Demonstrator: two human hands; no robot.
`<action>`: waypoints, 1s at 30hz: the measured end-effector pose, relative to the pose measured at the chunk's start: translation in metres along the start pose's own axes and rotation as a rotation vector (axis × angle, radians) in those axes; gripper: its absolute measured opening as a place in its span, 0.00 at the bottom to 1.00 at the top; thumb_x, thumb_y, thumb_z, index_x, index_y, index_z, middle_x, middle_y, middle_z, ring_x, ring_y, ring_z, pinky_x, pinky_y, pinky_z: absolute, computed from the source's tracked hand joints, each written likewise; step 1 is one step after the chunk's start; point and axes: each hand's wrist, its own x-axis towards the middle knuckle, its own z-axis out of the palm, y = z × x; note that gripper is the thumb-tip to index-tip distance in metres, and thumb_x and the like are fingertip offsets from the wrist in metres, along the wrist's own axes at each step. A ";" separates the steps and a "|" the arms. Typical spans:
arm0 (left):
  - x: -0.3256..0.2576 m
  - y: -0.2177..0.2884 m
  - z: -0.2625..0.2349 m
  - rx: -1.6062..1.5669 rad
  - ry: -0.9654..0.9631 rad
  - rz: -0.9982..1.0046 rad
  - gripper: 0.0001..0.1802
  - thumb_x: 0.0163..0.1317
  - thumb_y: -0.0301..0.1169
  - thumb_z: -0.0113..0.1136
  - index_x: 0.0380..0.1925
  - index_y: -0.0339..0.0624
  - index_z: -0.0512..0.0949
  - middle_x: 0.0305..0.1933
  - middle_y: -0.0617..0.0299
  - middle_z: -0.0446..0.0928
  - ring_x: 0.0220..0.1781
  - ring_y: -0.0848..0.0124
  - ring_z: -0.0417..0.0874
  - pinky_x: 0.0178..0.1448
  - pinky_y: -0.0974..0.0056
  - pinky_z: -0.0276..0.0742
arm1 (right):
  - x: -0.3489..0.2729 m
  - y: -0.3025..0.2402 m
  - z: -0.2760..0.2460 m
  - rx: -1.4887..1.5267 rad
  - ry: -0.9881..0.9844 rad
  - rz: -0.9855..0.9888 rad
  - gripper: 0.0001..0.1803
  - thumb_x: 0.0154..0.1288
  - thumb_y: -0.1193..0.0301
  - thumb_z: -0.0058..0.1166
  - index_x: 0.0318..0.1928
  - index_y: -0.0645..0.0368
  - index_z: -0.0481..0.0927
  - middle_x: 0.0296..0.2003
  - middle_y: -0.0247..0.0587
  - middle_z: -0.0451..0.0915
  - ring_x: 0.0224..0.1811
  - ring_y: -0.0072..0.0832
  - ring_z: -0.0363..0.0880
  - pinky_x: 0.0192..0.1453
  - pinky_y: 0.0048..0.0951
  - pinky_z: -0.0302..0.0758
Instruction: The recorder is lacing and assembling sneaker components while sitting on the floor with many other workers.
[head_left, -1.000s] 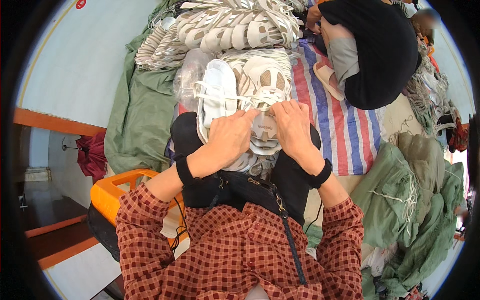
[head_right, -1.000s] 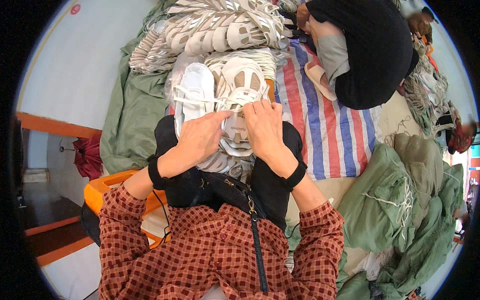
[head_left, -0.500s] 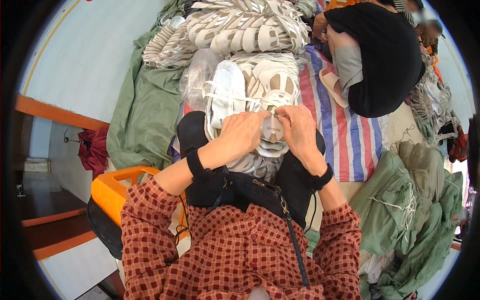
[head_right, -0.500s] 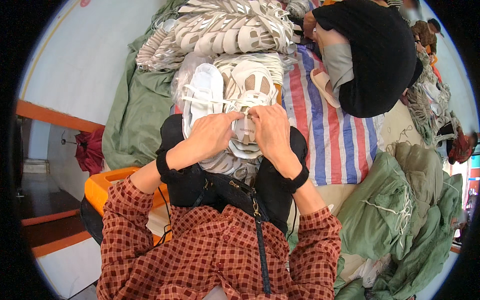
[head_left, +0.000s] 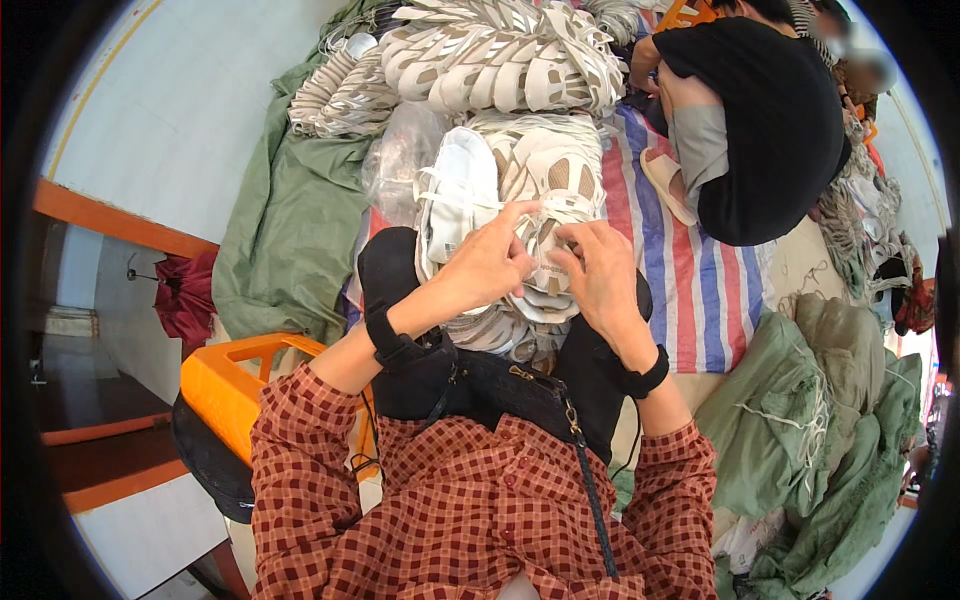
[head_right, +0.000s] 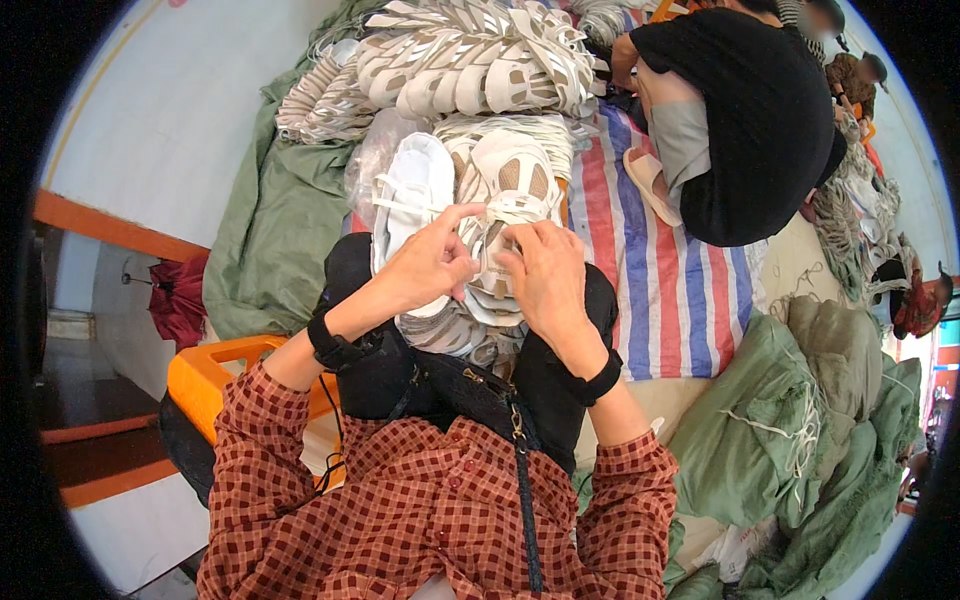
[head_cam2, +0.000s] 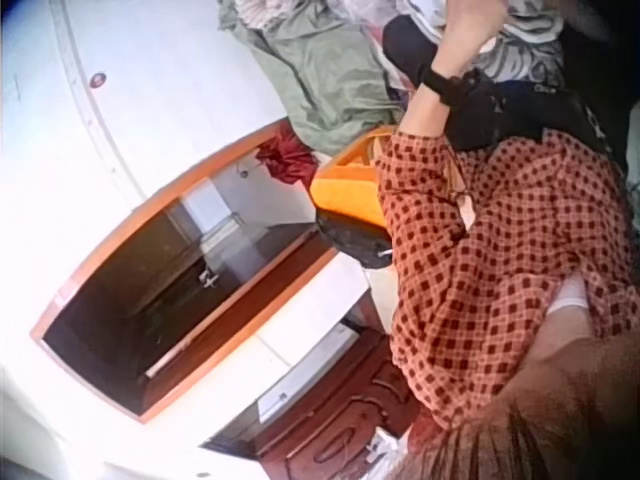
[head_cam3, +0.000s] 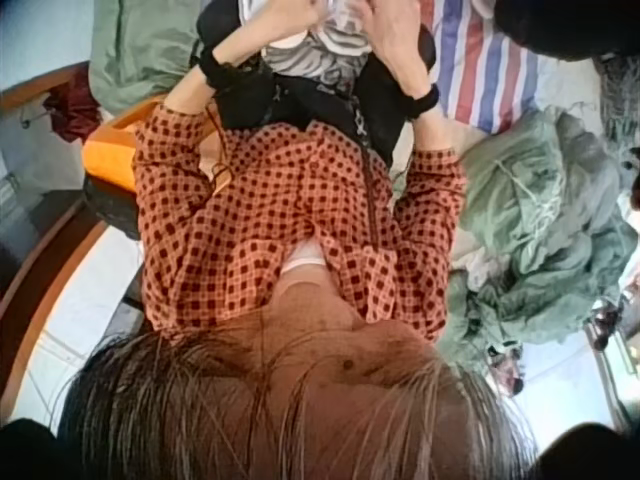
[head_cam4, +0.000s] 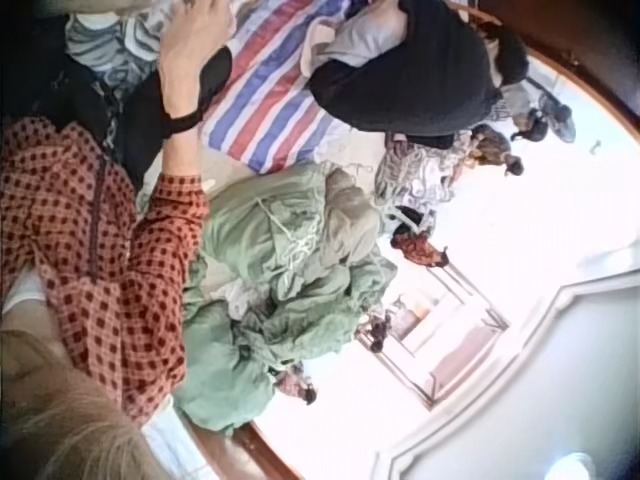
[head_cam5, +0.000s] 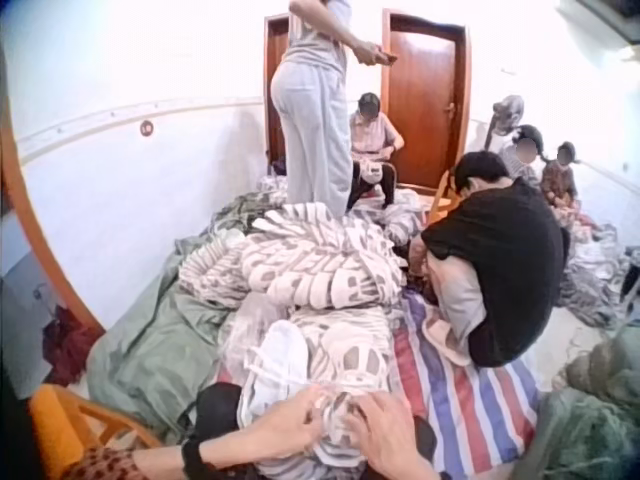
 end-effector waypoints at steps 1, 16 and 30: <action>0.000 0.000 0.000 -0.069 0.042 -0.001 0.26 0.57 0.22 0.54 0.57 0.35 0.64 0.24 0.59 0.75 0.23 0.71 0.81 0.31 0.65 0.76 | 0.001 -0.002 0.000 0.000 -0.003 0.001 0.12 0.53 0.70 0.62 0.38 0.57 0.78 0.33 0.42 0.76 0.41 0.42 0.75 0.50 0.41 0.65; 0.013 -0.002 0.001 0.229 0.285 0.223 0.03 0.52 0.24 0.61 0.27 0.37 0.77 0.30 0.54 0.78 0.31 0.59 0.82 0.36 0.59 0.75 | 0.033 0.009 -0.015 1.040 0.018 0.306 0.04 0.70 0.74 0.49 0.37 0.62 0.71 0.29 0.35 0.79 0.26 0.17 0.76 0.32 0.20 0.75; 0.034 0.002 0.035 0.722 0.342 0.321 0.02 0.56 0.26 0.58 0.28 0.39 0.76 0.29 0.51 0.74 0.33 0.49 0.78 0.37 0.50 0.73 | 0.019 0.019 -0.015 1.155 0.084 0.336 0.06 0.71 0.72 0.49 0.38 0.63 0.72 0.32 0.36 0.79 0.30 0.19 0.79 0.38 0.21 0.78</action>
